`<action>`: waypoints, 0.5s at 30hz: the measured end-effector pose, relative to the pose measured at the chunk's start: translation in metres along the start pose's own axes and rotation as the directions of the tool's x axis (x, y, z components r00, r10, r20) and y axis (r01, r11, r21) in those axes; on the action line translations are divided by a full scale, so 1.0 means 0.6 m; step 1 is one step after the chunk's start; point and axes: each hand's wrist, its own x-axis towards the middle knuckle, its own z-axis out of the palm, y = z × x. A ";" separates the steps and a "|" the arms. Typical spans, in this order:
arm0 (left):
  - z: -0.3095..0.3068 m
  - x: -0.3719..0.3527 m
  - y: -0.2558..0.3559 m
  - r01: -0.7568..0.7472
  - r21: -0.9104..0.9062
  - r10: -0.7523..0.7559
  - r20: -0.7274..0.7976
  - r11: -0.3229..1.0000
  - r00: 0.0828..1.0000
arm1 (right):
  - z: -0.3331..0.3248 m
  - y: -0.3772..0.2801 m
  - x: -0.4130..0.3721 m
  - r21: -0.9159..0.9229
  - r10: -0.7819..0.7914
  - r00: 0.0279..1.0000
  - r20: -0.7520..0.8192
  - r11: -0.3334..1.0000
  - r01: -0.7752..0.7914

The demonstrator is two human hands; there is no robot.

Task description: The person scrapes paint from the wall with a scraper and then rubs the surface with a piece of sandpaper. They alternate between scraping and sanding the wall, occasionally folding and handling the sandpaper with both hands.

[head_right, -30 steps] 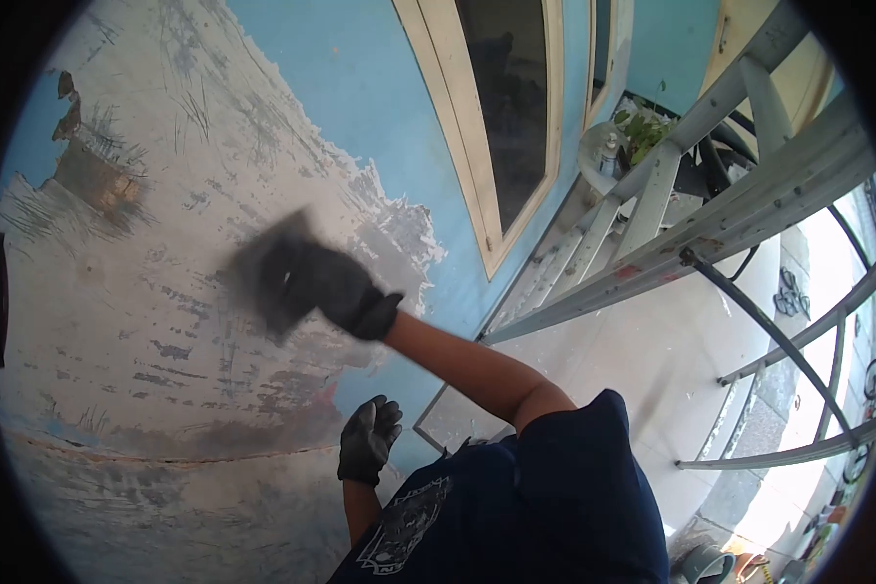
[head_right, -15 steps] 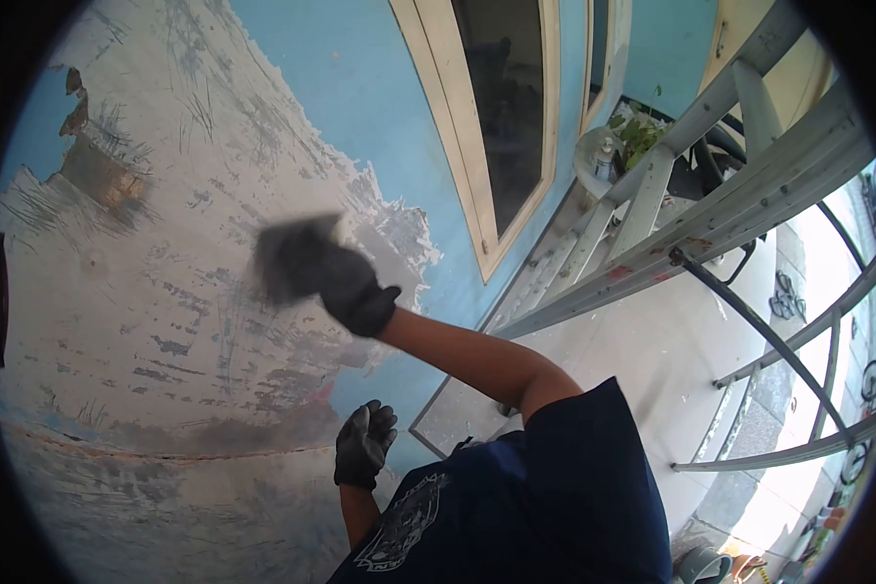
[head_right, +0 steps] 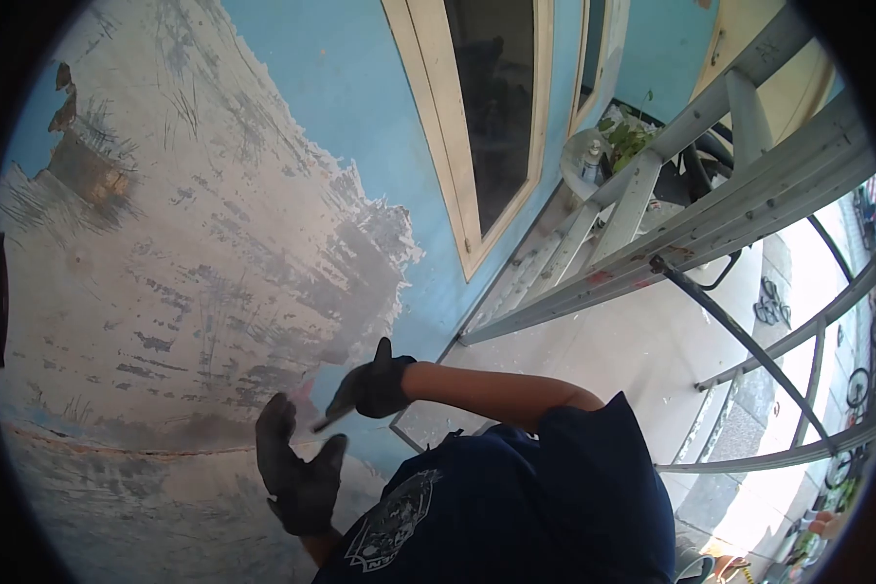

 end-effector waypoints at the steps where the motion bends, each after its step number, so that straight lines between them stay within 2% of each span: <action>1: -0.003 0.011 -0.009 0.006 -0.001 -0.006 -0.002 1.000 1.000 | 0.035 0.009 -0.004 0.172 -0.063 0.996 -0.070 0.982 0.074; 2: -0.005 0.020 -0.023 0.006 0.191 -0.068 0.321 0.982 0.945 | 0.014 -0.012 -0.015 0.176 -0.065 0.996 -0.064 0.982 0.076; 3: -0.002 0.026 -0.032 -0.056 0.364 -0.184 0.590 0.930 0.786 | -0.009 -0.034 -0.028 0.121 -0.022 0.994 0.104 0.993 0.009; 4: 0.005 0.035 -0.036 -0.047 0.368 -0.192 0.586 0.929 0.787 | -0.042 -0.060 -0.040 0.052 0.030 0.964 0.264 0.998 -0.045; 5: 0.013 0.047 -0.040 0.070 0.316 -0.299 0.772 0.946 0.561 | -0.072 -0.074 -0.049 0.089 0.059 0.937 0.344 0.991 -0.095; 6: 0.022 0.054 -0.046 0.196 0.294 -0.341 0.897 0.936 0.280 | -0.064 -0.064 -0.049 0.089 0.052 0.938 0.342 0.992 -0.088; 9: 0.053 0.010 -0.095 0.252 0.371 -0.430 0.869 0.894 0.245 | -0.016 -0.013 -0.052 0.217 -0.353 0.883 0.308 0.930 0.297; 10: 0.062 -0.008 -0.108 0.274 0.395 -0.459 0.857 0.877 0.234 | -0.020 -0.006 -0.062 0.215 -0.363 0.878 0.312 0.927 0.307; 12: 0.078 -0.033 -0.112 0.271 0.264 -0.360 0.834 0.926 0.418 | -0.027 0.012 -0.088 0.534 -0.332 0.861 0.385 0.841 0.086; 13: 0.078 -0.014 -0.071 0.406 0.247 -0.394 0.857 0.880 0.332 | -0.025 0.023 -0.099 0.532 -0.342 0.854 0.393 0.842 0.092; 15: 0.093 -0.037 -0.094 0.472 0.188 -0.381 0.853 0.861 0.356 | -0.012 0.053 -0.112 0.583 -0.294 0.903 0.314 0.810 0.061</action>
